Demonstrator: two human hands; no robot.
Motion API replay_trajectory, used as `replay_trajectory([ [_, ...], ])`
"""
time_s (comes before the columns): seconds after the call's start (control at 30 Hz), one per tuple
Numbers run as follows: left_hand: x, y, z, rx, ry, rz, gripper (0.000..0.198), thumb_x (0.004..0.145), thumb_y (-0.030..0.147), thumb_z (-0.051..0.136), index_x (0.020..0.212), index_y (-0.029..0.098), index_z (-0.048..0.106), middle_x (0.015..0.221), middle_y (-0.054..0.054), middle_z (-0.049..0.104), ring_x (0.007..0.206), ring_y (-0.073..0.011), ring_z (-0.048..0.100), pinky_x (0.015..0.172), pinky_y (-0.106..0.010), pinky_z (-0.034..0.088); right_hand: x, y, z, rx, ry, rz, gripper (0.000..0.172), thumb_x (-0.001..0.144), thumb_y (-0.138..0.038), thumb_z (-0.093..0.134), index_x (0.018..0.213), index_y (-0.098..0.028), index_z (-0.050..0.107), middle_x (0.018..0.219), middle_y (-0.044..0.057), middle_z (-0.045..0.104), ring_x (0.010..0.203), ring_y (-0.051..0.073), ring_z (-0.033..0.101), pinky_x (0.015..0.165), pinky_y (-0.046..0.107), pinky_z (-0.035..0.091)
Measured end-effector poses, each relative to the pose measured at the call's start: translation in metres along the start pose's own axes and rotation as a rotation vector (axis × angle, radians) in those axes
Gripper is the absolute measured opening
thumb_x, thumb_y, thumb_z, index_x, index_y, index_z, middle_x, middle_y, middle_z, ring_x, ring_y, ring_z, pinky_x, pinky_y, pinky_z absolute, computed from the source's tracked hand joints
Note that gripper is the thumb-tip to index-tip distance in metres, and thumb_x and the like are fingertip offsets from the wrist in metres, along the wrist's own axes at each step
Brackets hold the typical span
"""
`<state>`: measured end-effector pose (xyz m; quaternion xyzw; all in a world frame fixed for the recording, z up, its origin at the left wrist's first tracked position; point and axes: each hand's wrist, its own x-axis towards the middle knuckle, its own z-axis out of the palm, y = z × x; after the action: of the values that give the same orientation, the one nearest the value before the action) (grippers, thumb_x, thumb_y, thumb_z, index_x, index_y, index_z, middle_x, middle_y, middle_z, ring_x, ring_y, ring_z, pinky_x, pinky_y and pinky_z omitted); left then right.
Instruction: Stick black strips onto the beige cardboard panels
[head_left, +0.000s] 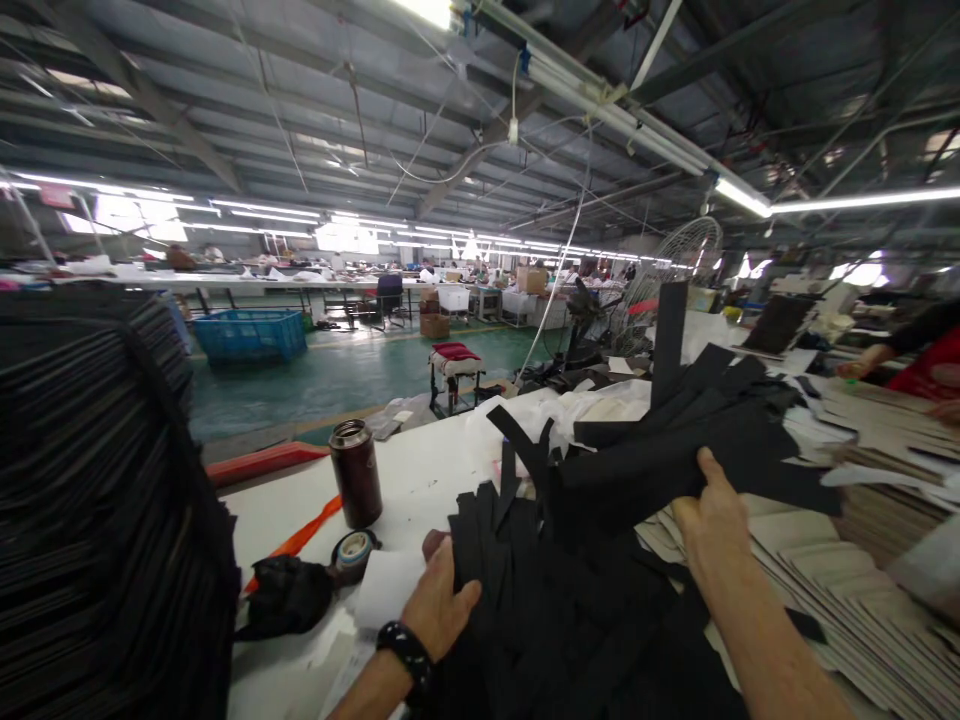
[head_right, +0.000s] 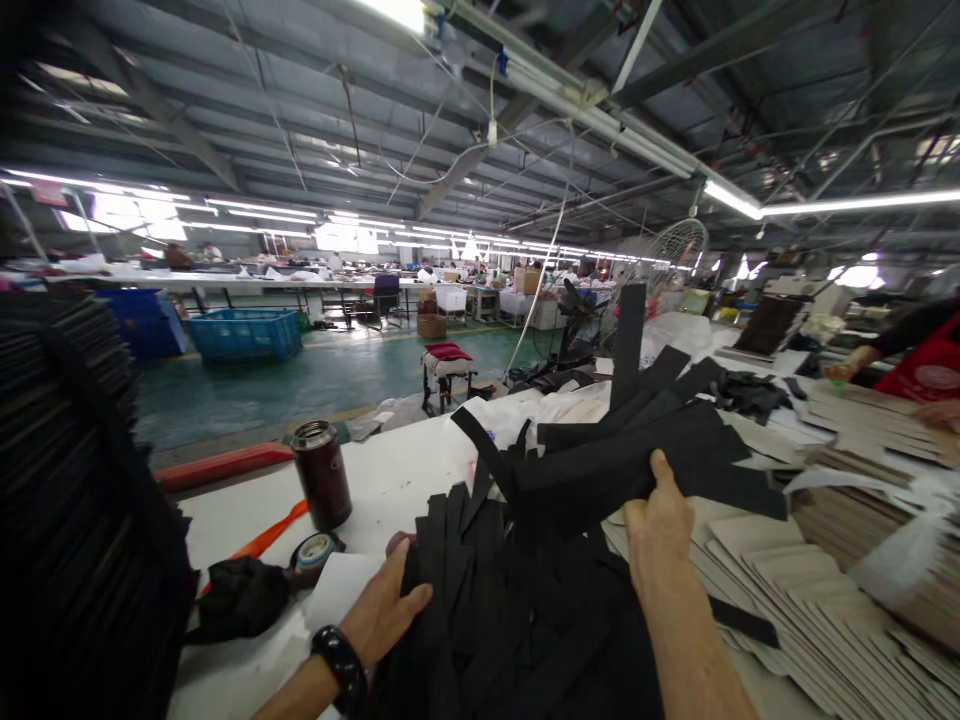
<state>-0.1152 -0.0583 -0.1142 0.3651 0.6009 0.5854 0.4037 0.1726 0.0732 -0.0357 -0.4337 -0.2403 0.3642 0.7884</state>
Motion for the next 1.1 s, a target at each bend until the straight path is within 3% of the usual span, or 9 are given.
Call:
replay_trajectory([
  [0.1, 0.012, 0.036, -0.006, 0.144, 0.051, 0.239, 0.044, 0.058, 0.027, 0.066, 0.1, 0.017, 0.059, 0.126, -0.011, 0.051, 0.127, -0.0256, 0.033, 0.111, -0.037, 0.013, -0.006, -0.003, -0.007, 0.052, 0.027, 0.015, 0.031, 0.079, -0.033, 0.063, 0.102, -0.014, 0.058, 0.106, 0.007, 0.063, 0.088, 0.018, 0.062, 0.074, 0.037, 0.055],
  [0.17, 0.023, 0.065, -0.006, 0.252, 0.109, 0.48, 0.04, 0.067, 0.034, 0.061, 0.102, 0.017, 0.059, 0.125, -0.011, 0.052, 0.123, -0.025, 0.039, 0.109, -0.041, 0.019, -0.006, -0.014, -0.004, 0.106, 0.059, 0.017, 0.03, 0.077, -0.032, 0.064, 0.101, -0.015, 0.059, 0.108, 0.006, 0.062, 0.093, 0.018, 0.061, 0.077, 0.035, 0.054],
  [0.23, 0.032, 0.091, -0.005, 0.289, 0.139, 0.629, 0.034, 0.072, 0.037, 0.057, 0.1, 0.017, 0.06, 0.118, -0.011, 0.057, 0.117, -0.0259, 0.046, 0.104, -0.044, 0.027, -0.003, -0.031, 0.003, 0.166, 0.095, 0.003, 0.032, 0.075, -0.031, 0.065, 0.102, -0.016, 0.059, 0.115, 0.004, 0.059, 0.102, 0.016, 0.057, 0.083, 0.029, 0.052],
  [0.4, 0.038, 0.139, 0.0, 0.166, 0.11, 0.656, 0.035, 0.08, 0.037, 0.047, 0.107, 0.016, 0.057, 0.123, -0.01, 0.053, 0.119, -0.0239, 0.044, 0.103, -0.041, 0.029, 0.0, -0.08, 0.02, 0.274, 0.016, -0.063, 0.044, 0.065, -0.029, 0.072, 0.105, -0.018, 0.058, 0.116, 0.001, 0.059, 0.108, 0.015, 0.053, 0.087, 0.026, 0.049],
  [0.53, 0.039, 0.162, 0.016, 0.103, -0.151, 0.548, 0.049, 0.075, 0.046, 0.06, 0.115, 0.017, 0.056, 0.126, -0.012, 0.053, 0.117, -0.0283, 0.048, 0.101, -0.044, 0.032, -0.018, -0.086, 0.025, 0.266, -0.112, -0.039, 0.055, 0.059, -0.024, 0.075, 0.11, -0.022, 0.056, 0.113, -0.001, 0.062, 0.108, 0.017, 0.054, 0.089, 0.03, 0.049],
  [0.67, 0.03, 0.155, 0.049, 0.051, -0.511, 0.413, 0.075, 0.057, 0.051, 0.076, 0.12, 0.015, 0.055, 0.128, -0.019, 0.051, 0.117, -0.0341, 0.048, 0.096, -0.047, 0.038, -0.052, -0.063, 0.028, 0.137, -0.28, 0.077, 0.057, 0.057, -0.03, 0.077, 0.111, -0.02, 0.058, 0.106, 0.003, 0.066, 0.1, 0.02, 0.059, 0.09, 0.036, 0.048],
  [0.8, 0.003, 0.113, 0.078, -0.083, -0.765, 0.306, 0.074, 0.052, 0.046, 0.081, 0.117, 0.016, 0.058, 0.115, -0.015, 0.061, 0.103, -0.0328, 0.058, 0.087, -0.045, 0.047, -0.095, -0.028, 0.022, -0.021, -0.457, 0.153, 0.059, 0.058, -0.03, 0.076, 0.113, -0.018, 0.058, 0.105, 0.005, 0.066, 0.098, 0.022, 0.06, 0.092, 0.038, 0.046],
  [0.93, -0.022, 0.073, 0.089, -0.252, -0.718, 0.245, 0.061, 0.058, 0.027, 0.08, 0.114, 0.016, 0.059, 0.114, -0.009, 0.062, 0.104, -0.0291, 0.057, 0.089, -0.04, 0.046, -0.122, -0.003, 0.009, -0.184, -0.555, 0.162, 0.051, 0.062, -0.034, 0.072, 0.109, -0.017, 0.061, 0.098, 0.006, 0.068, 0.094, 0.025, 0.061, 0.089, 0.039, 0.047],
  [1.1, -0.038, 0.075, 0.087, -0.245, -0.623, 0.315, 0.059, 0.059, 0.013, 0.076, 0.115, 0.02, 0.058, 0.115, -0.003, 0.062, 0.104, -0.0227, 0.056, 0.092, -0.033, 0.044, -0.124, -0.011, 0.005, -0.341, -0.591, 0.09, 0.051, 0.054, -0.036, 0.078, 0.1, -0.017, 0.064, 0.091, 0.006, 0.069, 0.095, 0.026, 0.059, 0.088, 0.038, 0.044],
])
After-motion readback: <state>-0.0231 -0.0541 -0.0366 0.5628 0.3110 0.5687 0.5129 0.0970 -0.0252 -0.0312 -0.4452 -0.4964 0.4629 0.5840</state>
